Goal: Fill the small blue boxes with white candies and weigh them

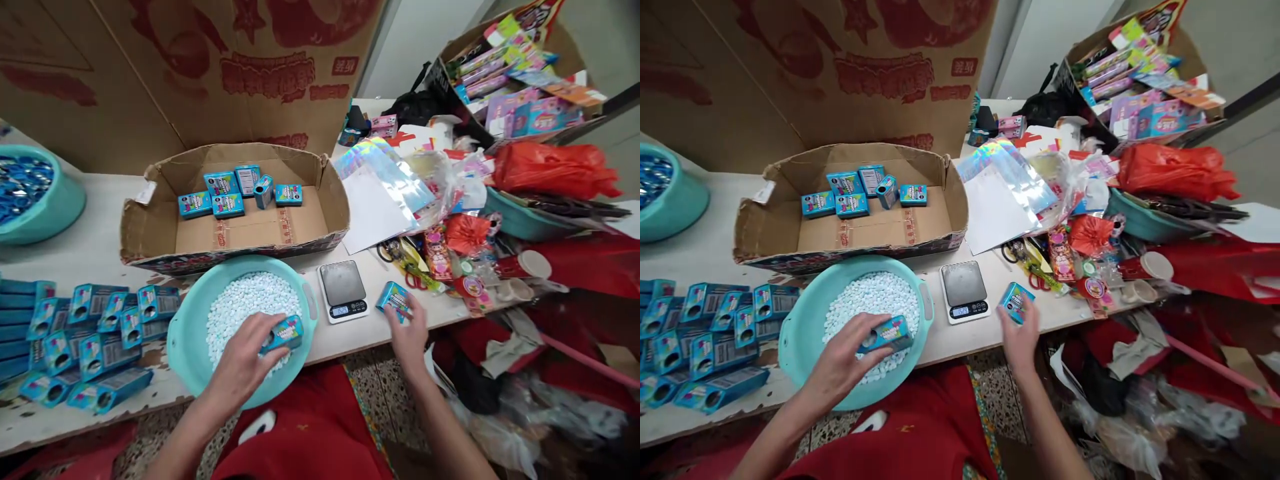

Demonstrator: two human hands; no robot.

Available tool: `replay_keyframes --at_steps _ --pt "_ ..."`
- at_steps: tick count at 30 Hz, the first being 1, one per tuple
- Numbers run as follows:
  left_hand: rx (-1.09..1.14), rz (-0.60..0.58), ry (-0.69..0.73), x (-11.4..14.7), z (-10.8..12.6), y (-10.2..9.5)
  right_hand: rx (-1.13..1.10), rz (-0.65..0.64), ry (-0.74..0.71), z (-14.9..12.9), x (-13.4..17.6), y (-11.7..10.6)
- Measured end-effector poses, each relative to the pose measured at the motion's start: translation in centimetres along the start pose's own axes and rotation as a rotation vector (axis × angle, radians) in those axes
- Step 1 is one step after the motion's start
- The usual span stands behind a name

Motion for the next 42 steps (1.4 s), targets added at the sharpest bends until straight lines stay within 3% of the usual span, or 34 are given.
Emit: replay_keyframes --at_steps 2,4,6,8,11,14,17,20,23,26,28,29,30,32,36,39,42 --pt "0.086 -0.135 0.052 0.1 1.8 1.5 -0.089 -0.436 -0.156 -4.9 4.6 4.4" --pt "0.186 -0.233 0.035 0.1 2.4 2.2 -0.191 -0.813 -0.142 -7.9 9.1 8.0" --pt "0.286 -0.253 -0.072 -0.1 1.0 2.2 -0.287 -0.912 0.014 -8.5 11.3 9.7" --pt "0.294 -0.158 -0.198 -0.6 -2.3 1.9 -0.362 -0.865 0.137 -7.9 11.4 9.9" --pt "-0.026 -0.057 -0.251 -1.4 -7.5 3.1 -0.407 -0.808 0.160 -7.2 10.8 9.5" --pt "-0.382 -0.226 -0.223 -1.3 -10.4 7.1 -0.384 -0.827 0.130 -7.1 11.1 9.4" --pt "-0.485 -0.356 -0.214 -0.1 -11.2 9.3 -0.370 -0.820 0.129 -7.2 11.7 9.5" --pt "-0.532 -0.345 -0.233 0.9 -11.1 8.2 -0.389 -0.782 0.131 -7.2 11.7 9.2" --pt "-0.621 -0.209 -0.170 0.9 -9.8 5.7 -0.409 -0.782 0.068 -7.2 11.3 8.2" --pt "-0.543 0.052 -0.044 -0.4 -6.0 4.0 -0.397 -0.727 -0.024 -6.2 10.5 6.0" --pt "-0.398 0.188 0.066 -1.7 -2.6 4.3 -0.335 -0.615 -0.066 -4.7 9.7 3.7" --pt "-0.339 0.201 0.118 -2.5 -0.9 5.1 -0.289 -0.549 -0.068 -3.6 9.2 2.5" --pt "-0.307 0.161 0.163 -3.4 0.7 6.6 -0.242 -0.482 -0.055 -2.5 8.8 1.2" --pt "-0.337 -0.056 0.216 -5.1 3.1 11.0 -0.168 -0.370 0.013 0.1 8.1 -1.2" --pt "-0.565 -0.558 0.236 -6.5 3.9 20.4 -0.110 -0.202 0.177 4.5 7.1 -4.7" --pt "-0.664 -0.675 0.238 -7.2 2.9 24.1 -0.097 -0.126 0.247 6.3 6.8 -5.9" --pt "-0.700 -0.672 0.240 -8.0 2.2 25.3 -0.097 -0.106 0.278 7.1 6.5 -6.0"
Point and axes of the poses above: each hand's wrist, its own x-axis away from the middle knuckle, its own y-axis out of the palm, z = x × y, the point moved 7 cm from there along -x, towards the middle knuckle, and after that the axes turned 2 degrees about x, right-handed, at the moved point
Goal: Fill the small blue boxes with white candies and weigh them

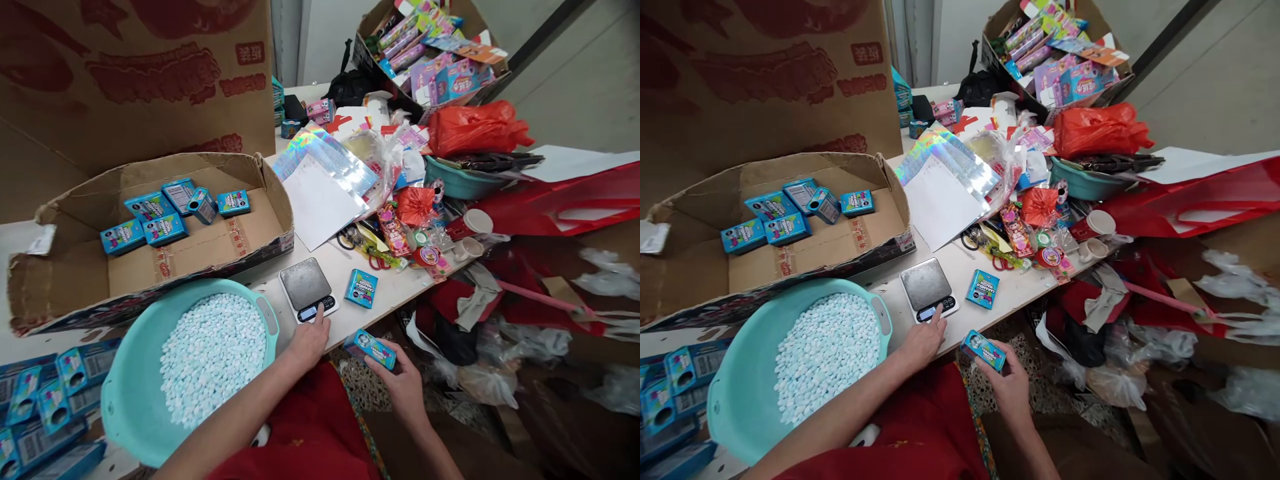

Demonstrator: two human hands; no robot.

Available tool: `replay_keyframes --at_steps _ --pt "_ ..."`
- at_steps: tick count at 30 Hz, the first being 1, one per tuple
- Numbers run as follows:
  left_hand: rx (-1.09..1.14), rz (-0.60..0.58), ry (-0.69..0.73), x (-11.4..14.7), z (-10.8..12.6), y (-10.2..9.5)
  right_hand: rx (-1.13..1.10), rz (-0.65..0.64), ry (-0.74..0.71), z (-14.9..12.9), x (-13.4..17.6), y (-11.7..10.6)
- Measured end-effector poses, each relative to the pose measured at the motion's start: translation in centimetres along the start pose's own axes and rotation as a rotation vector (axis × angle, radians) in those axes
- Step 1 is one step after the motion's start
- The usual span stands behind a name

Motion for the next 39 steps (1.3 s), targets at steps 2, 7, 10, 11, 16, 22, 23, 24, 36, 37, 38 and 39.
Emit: replay_keyframes --at_steps 2,7,10,11,16,22,23,24,36,37,38,39 --pt "-0.010 -0.002 0.008 -0.4 -0.1 0.1 -0.007 -0.007 0.007 0.2 -0.2 0.1" --pt "-0.016 -0.029 0.006 -0.8 0.0 0.5 -0.029 -0.040 -0.003 0.1 -0.6 0.4" --pt "-0.003 -0.058 -0.012 -0.9 0.1 0.6 -0.014 -0.050 -0.024 -0.4 -0.9 0.5" --pt "0.000 -0.059 -0.017 -0.8 0.1 0.5 -0.005 -0.052 -0.027 -0.5 -0.9 0.5" --pt "0.048 0.048 0.010 1.0 0.6 -0.7 0.029 -0.065 -0.037 -0.7 -1.0 0.9" --pt "0.058 0.023 -0.011 2.0 0.4 0.1 0.035 -0.062 -0.044 -0.4 -1.2 1.5" --pt "0.056 0.023 -0.008 1.7 0.3 0.1 0.032 -0.067 -0.043 -0.4 -1.2 1.7" --pt "0.057 0.024 -0.005 1.4 0.3 0.1 0.028 -0.073 -0.043 -0.4 -1.2 1.8" --pt "-0.048 -0.041 0.014 -1.2 0.2 0.9 0.016 -0.064 -0.052 -0.3 -1.5 1.5" --pt "-0.059 -0.045 0.017 -1.4 0.4 0.8 0.013 -0.069 -0.055 -0.5 -1.5 1.6" --pt "-0.064 -0.047 0.019 -1.5 0.5 0.7 0.010 -0.072 -0.056 -0.7 -1.5 1.6" --pt "-0.061 -0.049 0.021 -1.6 0.6 0.5 0.007 -0.073 -0.053 -0.9 -1.5 1.6"
Point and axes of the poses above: each hand's wrist, its own x-axis away from the middle knuckle, its own y-axis out of the palm, z = x × y, the point moved 7 cm from there along -x, towards the middle knuckle, and after that the axes turned 2 degrees about x, right-handed, at the moved point
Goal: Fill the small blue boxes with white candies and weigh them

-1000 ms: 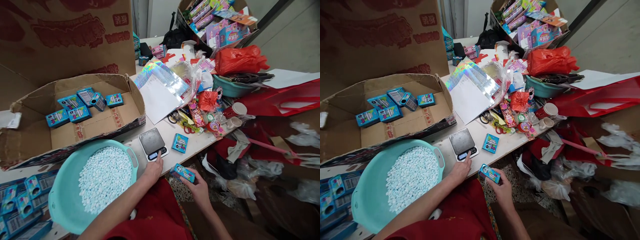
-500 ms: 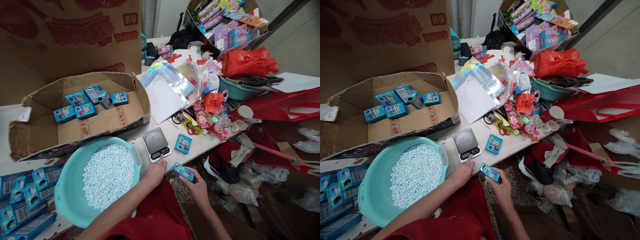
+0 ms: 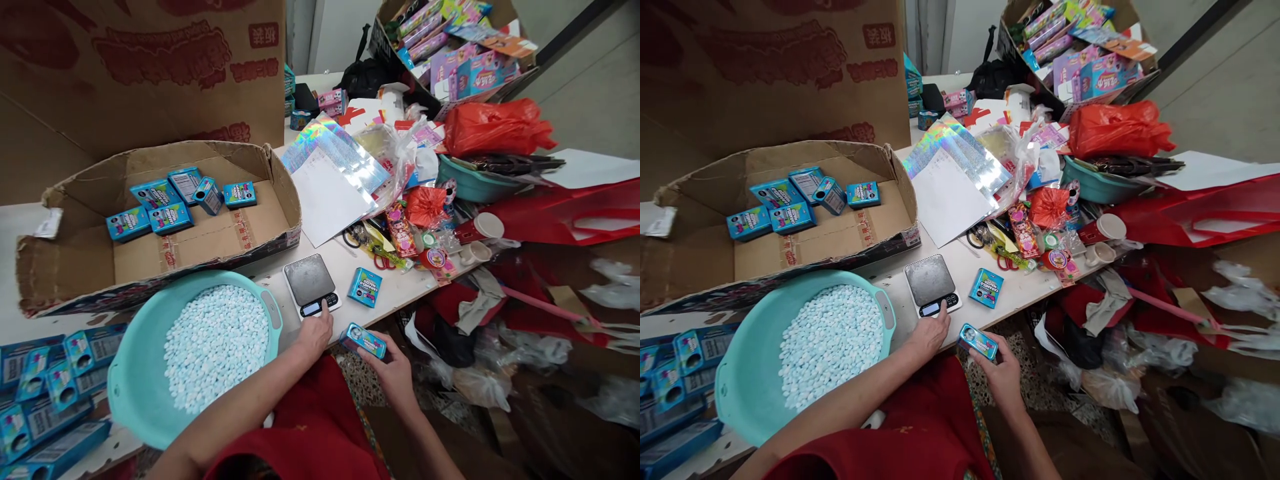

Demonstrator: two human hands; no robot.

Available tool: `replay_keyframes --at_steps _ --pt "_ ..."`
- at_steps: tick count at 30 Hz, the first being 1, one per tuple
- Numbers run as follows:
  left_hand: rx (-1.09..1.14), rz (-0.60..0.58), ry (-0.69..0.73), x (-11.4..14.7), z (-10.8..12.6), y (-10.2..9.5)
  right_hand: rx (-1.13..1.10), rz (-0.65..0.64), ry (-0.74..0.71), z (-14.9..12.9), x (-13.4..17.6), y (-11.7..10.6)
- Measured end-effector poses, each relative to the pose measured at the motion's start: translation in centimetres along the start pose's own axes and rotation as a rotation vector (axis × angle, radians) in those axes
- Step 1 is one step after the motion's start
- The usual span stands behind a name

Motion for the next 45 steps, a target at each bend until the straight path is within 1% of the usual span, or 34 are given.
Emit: replay_keyframes --at_steps 2,4,5,7,8,9,10,11,12,13,15,17,19,21,23,28,33,45 --pt "0.034 0.021 -0.001 0.3 0.0 -0.8 -0.004 0.008 0.005 -0.4 0.0 -0.1" --pt "0.086 0.108 0.009 1.7 -0.3 -2.1 -0.003 0.022 -0.001 -0.9 -0.1 -0.2" --pt "0.115 0.185 0.026 2.9 -0.7 -2.8 -0.002 0.027 -0.009 -1.1 -0.2 -0.3" --pt "0.177 0.396 0.049 6.3 -2.2 -4.1 -0.003 0.027 -0.023 -1.6 -0.6 -0.3" --pt "0.209 0.519 0.032 8.4 -3.5 -4.5 -0.010 0.026 -0.027 -1.9 -0.9 -0.3" --pt "0.239 0.640 -0.018 10.6 -5.2 -4.6 -0.022 0.025 -0.028 -2.1 -1.3 -0.2" --pt "0.262 0.746 -0.108 12.8 -7.2 -4.2 -0.038 0.028 -0.029 -2.5 -1.7 0.0" --pt "0.273 0.821 -0.226 14.8 -9.3 -3.4 -0.057 0.030 -0.033 -2.9 -2.2 0.2" --pt "0.272 0.847 -0.345 16.4 -11.3 -2.3 -0.075 0.031 -0.044 -3.4 -2.8 0.5" --pt "0.260 0.830 -0.443 17.5 -12.9 -1.0 -0.091 0.032 -0.062 -4.0 -3.5 0.9" --pt "0.226 0.711 -0.567 18.3 -15.0 1.6 -0.118 0.032 -0.122 -5.3 -4.8 1.9" --pt "0.211 0.575 -0.624 18.2 -15.5 3.4 -0.144 0.019 -0.190 -6.7 -6.3 3.1" --pt "0.218 0.485 -0.677 17.8 -15.4 4.1 -0.160 -0.012 -0.253 -7.9 -7.6 4.5" --pt "0.220 0.446 -0.721 17.4 -15.0 4.0 -0.166 -0.054 -0.300 -8.8 -8.7 5.8" --pt "0.212 0.436 -0.749 17.2 -14.9 3.6 -0.165 -0.092 -0.327 -9.4 -9.6 7.0" --pt "0.212 0.447 -0.750 17.1 -15.3 3.5 -0.146 -0.178 -0.345 -10.0 -10.7 8.8" --pt "0.197 0.462 -0.732 16.9 -15.4 3.7 -0.096 -0.258 -0.345 -10.0 -10.9 9.7" --pt "0.172 0.459 -0.724 16.7 -15.5 3.6 -0.097 -0.304 -0.340 -9.8 -11.9 10.6"
Point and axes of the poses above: each hand's wrist, its own x-axis away from the middle knuckle, its own y-axis out of the palm, z = x × y, the point moved 7 cm from there along -x, towards the middle knuckle, and after that the axes turned 2 degrees about x, right-handed, at the moved point
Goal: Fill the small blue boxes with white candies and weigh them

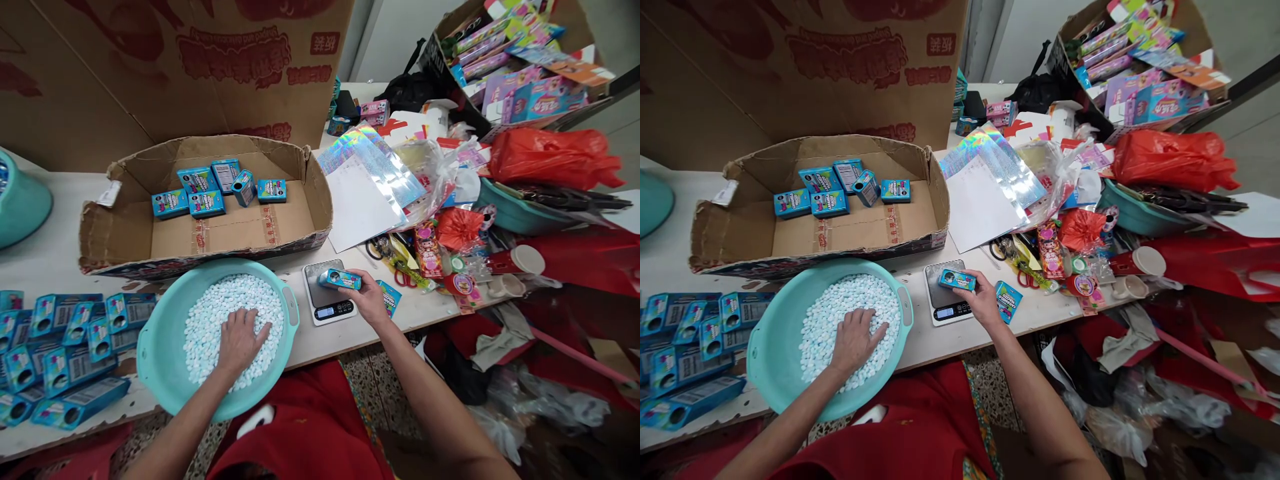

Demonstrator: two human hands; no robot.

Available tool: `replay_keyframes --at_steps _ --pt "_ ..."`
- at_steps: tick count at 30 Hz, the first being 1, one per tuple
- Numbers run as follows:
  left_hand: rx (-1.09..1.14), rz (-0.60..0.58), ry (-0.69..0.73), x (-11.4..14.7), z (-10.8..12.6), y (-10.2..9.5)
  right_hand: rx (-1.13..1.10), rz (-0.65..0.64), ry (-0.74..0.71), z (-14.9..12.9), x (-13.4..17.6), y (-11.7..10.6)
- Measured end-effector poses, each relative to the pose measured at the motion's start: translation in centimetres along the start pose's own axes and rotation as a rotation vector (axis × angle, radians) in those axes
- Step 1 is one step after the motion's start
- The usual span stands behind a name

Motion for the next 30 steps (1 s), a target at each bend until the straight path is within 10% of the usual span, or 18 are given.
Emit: replay_keyframes --at_steps 30 --pt "-0.015 0.013 -0.017 -0.1 0.0 0.5 -0.029 -0.059 0.005 1.2 0.1 0.5"
Point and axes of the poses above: each hand's wrist, its own x-axis away from the middle knuckle, its own y-axis out of the palm, z = x × y, the point moved 7 cm from there along -x, towards the middle knuckle, and after that the axes turned 2 degrees about x, right-handed, at the moved point
